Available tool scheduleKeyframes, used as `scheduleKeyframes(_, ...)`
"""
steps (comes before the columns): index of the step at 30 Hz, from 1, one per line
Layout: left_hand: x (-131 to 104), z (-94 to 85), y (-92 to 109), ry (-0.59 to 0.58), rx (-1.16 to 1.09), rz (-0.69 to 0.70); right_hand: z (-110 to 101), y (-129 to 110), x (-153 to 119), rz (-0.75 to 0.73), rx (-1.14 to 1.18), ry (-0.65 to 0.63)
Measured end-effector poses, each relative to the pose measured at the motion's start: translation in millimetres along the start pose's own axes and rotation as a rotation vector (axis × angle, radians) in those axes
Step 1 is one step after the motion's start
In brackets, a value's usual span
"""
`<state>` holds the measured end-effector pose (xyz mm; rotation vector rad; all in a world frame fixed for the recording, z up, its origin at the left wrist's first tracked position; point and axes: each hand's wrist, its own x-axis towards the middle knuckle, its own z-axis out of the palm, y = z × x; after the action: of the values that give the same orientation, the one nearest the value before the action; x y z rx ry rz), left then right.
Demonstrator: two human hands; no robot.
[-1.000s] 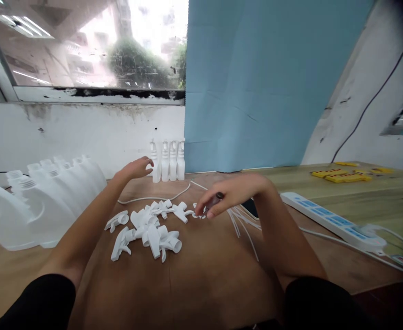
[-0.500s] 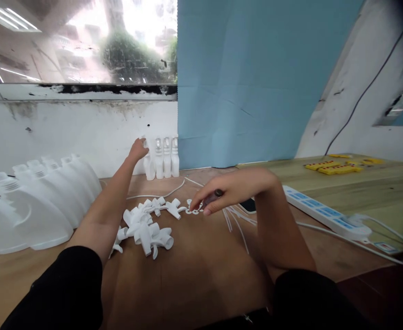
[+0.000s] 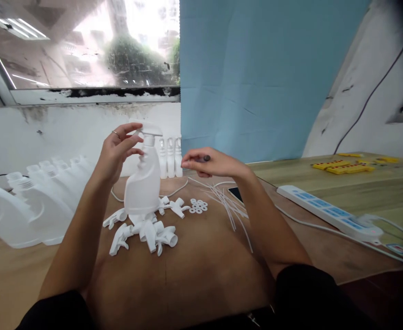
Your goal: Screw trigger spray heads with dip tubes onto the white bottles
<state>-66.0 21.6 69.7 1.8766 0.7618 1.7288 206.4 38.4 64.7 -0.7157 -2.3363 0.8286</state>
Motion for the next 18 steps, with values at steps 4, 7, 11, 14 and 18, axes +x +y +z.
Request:
scheduleKeyframes(4,-26,19.7,38,-0.217,-0.171,-0.077,18,-4,6,-0.082,0.348,0.124)
scheduleKeyframes(7,-35,30.1,48,-0.369,-0.213,-0.103,28,-10,6,-0.156,0.546,0.054)
scheduleKeyframes(11,-41,36.9,48,-0.372,0.001,-0.019,36,-16,7,-0.101,0.616,0.179)
scheduleKeyframes(14,-44,40.3,46,-0.246,0.348,0.058,39,-18,13,-0.059,0.619,0.412)
scheduleKeyframes(18,-49,47.2,44,-0.219,0.711,0.093,42,-13,23,-0.103,0.641,0.709)
